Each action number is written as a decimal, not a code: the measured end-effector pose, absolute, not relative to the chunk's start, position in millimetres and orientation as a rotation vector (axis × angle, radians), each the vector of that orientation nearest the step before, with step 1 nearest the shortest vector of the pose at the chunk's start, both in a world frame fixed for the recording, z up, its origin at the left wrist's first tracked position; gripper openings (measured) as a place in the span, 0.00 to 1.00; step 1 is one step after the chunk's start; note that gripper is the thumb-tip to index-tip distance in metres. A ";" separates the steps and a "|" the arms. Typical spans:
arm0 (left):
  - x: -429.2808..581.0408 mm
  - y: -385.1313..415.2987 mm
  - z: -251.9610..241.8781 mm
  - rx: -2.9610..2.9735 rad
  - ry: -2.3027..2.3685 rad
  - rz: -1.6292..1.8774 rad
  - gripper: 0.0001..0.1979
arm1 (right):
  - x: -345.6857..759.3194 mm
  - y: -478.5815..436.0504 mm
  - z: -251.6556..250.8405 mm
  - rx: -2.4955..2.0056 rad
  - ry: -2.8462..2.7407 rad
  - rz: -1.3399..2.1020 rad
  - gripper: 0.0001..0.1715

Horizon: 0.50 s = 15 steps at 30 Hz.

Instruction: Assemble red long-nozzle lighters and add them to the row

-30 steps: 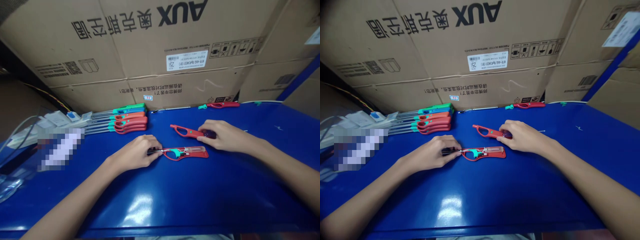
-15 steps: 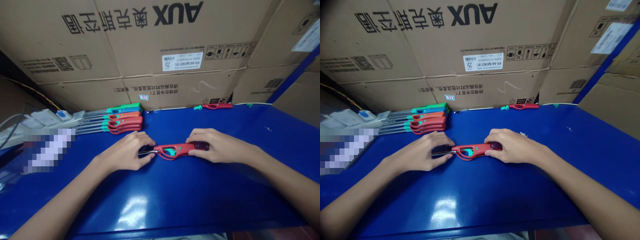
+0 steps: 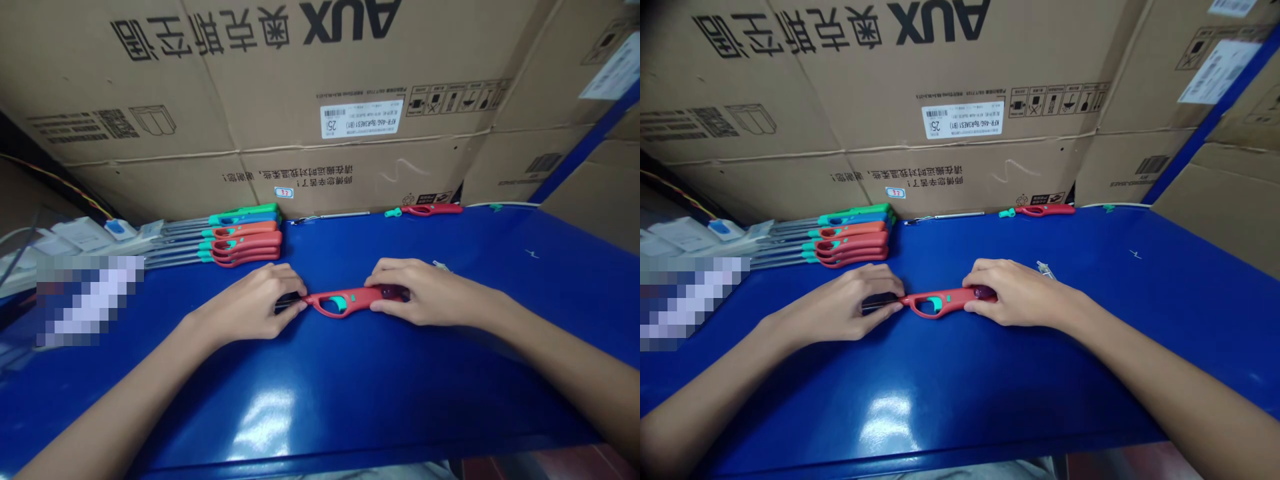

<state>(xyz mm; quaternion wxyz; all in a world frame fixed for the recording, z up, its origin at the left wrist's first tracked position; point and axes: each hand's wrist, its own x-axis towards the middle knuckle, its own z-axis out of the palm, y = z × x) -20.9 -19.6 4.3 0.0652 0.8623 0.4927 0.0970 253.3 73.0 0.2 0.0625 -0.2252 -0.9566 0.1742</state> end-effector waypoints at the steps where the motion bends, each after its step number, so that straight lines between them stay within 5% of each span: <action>1: -21.1 -19.5 4.1 2.600 1.489 0.287 0.09 | 253.3 73.0 -0.3 -0.681 -2.892 0.527 0.17; 15: -22.3 -19.2 4.8 2.597 1.502 0.254 0.08 | 252.8 72.1 -2.8 -0.687 -2.875 0.542 0.17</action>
